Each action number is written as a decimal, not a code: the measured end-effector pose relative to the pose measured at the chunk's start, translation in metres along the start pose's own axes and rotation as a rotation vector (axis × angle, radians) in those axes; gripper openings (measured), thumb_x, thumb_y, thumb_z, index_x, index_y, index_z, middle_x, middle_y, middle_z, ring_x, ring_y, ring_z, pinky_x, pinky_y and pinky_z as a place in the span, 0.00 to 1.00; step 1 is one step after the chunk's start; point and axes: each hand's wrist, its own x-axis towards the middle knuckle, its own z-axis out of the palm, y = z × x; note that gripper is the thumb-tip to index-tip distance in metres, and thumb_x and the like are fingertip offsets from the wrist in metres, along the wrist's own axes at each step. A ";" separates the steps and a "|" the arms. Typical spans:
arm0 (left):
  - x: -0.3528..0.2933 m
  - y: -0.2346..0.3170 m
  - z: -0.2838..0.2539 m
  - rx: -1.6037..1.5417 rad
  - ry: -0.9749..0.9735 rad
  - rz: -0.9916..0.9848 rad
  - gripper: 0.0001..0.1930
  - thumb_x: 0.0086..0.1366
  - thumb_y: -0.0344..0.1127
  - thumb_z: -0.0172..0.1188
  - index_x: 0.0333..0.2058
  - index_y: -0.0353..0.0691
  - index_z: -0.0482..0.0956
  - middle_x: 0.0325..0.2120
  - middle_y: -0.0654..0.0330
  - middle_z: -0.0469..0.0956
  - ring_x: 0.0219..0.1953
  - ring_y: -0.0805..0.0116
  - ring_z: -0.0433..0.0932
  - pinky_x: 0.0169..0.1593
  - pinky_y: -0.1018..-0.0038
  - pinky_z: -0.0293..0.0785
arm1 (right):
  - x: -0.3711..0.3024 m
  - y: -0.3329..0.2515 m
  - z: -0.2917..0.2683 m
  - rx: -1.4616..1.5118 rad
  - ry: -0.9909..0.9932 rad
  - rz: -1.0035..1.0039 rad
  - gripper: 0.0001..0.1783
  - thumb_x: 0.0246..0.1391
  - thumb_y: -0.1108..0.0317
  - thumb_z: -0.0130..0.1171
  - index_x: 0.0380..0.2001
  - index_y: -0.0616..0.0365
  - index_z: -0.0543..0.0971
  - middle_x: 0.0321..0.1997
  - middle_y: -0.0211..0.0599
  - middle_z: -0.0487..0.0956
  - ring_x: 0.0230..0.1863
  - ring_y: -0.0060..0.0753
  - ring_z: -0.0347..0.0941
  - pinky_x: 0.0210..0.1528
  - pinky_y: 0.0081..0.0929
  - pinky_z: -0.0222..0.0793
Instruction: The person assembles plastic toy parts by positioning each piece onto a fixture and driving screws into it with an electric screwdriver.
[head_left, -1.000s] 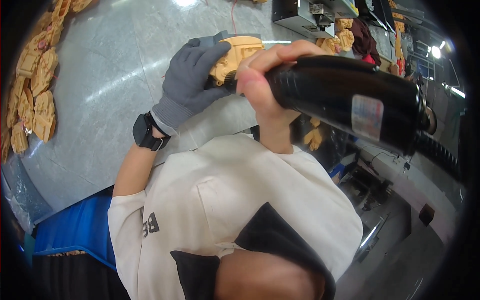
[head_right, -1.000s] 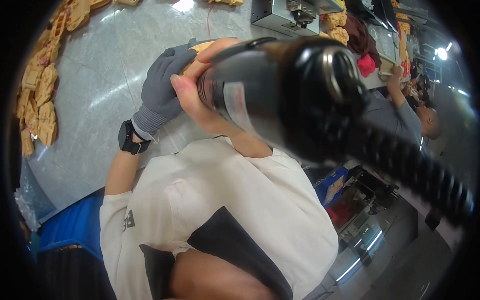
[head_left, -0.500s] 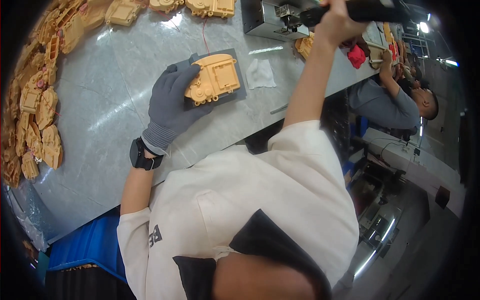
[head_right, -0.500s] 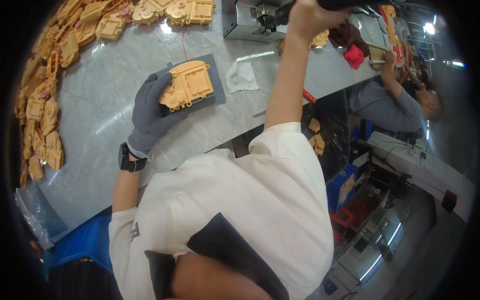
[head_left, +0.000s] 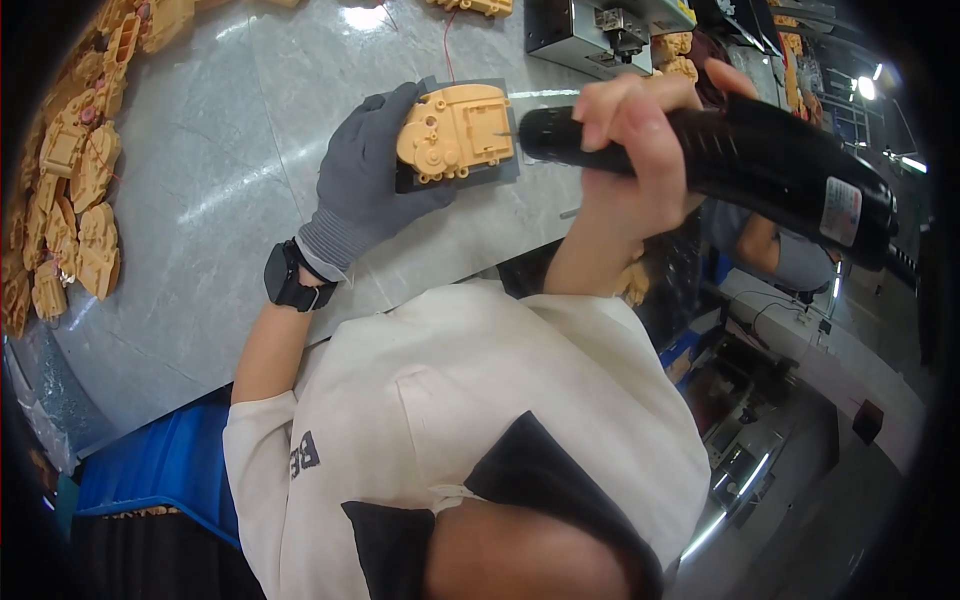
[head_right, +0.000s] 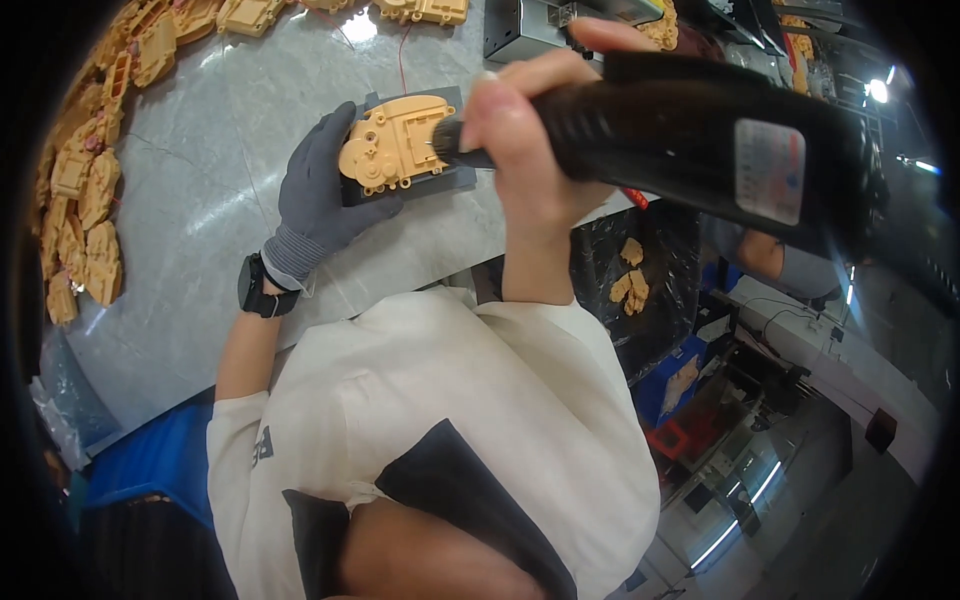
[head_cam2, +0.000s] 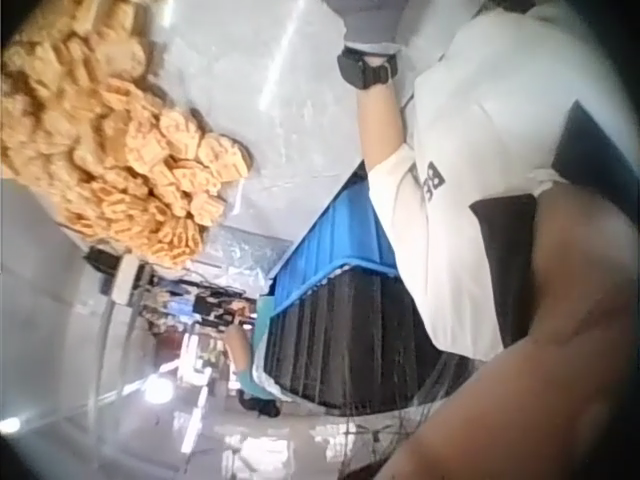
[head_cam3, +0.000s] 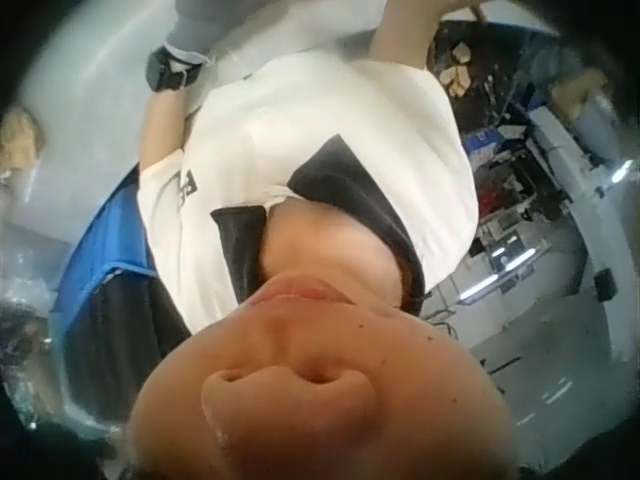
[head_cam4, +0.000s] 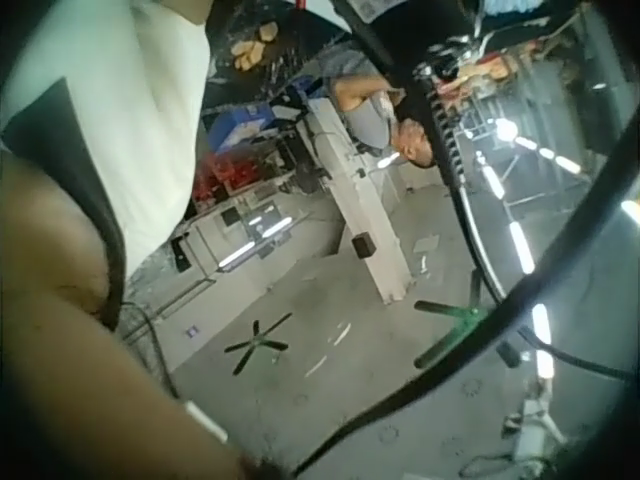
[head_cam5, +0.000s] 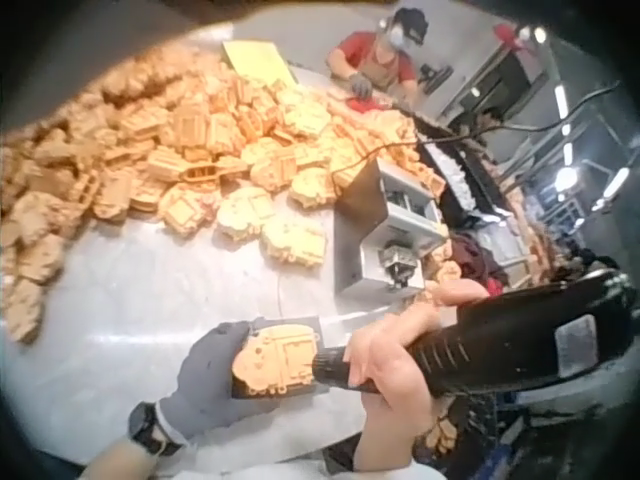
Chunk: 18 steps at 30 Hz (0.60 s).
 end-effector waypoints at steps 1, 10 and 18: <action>0.000 -0.001 -0.002 0.044 -0.004 0.034 0.47 0.41 0.43 0.73 0.59 0.43 0.57 0.47 0.54 0.71 0.47 0.51 0.72 0.52 0.61 0.69 | -0.001 0.006 0.012 -0.076 -0.023 0.024 0.28 0.43 0.82 0.53 0.50 0.65 0.60 0.19 0.38 0.71 0.14 0.29 0.65 0.23 0.31 0.67; -0.006 -0.011 0.000 -0.090 -0.025 -0.006 0.43 0.43 0.44 0.72 0.58 0.43 0.61 0.45 0.53 0.72 0.47 0.51 0.72 0.54 0.61 0.68 | 0.017 0.052 0.055 0.379 -0.137 -0.335 0.27 0.42 0.86 0.57 0.47 0.60 0.63 0.18 0.30 0.70 0.15 0.21 0.65 0.22 0.17 0.62; -0.004 -0.011 -0.001 -0.096 -0.028 -0.006 0.41 0.44 0.45 0.71 0.57 0.43 0.63 0.42 0.54 0.74 0.45 0.52 0.72 0.58 0.60 0.64 | 0.020 0.069 0.051 0.269 -0.097 -0.101 0.26 0.41 0.85 0.60 0.45 0.61 0.64 0.17 0.28 0.70 0.16 0.20 0.66 0.23 0.16 0.61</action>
